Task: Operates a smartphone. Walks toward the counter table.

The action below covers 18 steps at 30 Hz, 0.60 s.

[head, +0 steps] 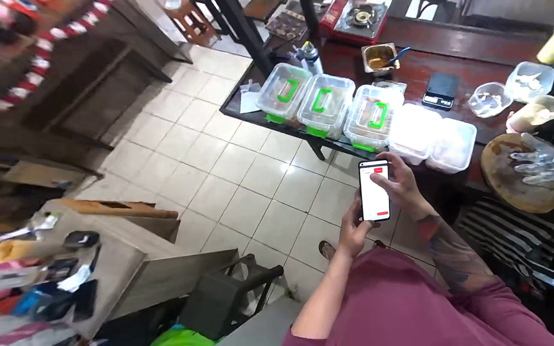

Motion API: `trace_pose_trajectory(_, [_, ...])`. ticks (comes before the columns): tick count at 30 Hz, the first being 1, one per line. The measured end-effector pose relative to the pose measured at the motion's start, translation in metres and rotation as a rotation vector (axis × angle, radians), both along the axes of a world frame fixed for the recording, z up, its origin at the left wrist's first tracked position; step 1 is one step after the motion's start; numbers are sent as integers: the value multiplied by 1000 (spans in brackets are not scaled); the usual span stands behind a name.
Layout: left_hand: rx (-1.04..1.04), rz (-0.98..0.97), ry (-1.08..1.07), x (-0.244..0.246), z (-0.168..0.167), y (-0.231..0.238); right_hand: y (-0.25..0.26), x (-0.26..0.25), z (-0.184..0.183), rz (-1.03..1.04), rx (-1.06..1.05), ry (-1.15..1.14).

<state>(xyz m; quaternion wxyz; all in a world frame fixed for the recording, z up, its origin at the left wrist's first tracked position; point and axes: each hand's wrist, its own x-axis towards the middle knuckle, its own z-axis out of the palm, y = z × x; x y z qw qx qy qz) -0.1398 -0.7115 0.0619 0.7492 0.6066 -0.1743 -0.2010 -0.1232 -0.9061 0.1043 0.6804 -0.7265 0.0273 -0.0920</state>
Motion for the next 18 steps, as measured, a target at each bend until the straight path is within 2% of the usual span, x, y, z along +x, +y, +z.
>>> trace_pose_trajectory(6, [-28, 71, -5, 15, -2, 39, 41, 29, 3, 103, 22, -13])
trace_pose_trajectory(14, [-141, 167, -4, 47, 0, 106, 110, 58, -6, 304, 234, 37])
trace_pose_trajectory(18, [-170, 188, -25, 68, 1, 142, 147, 71, -8, 374, 233, 61])
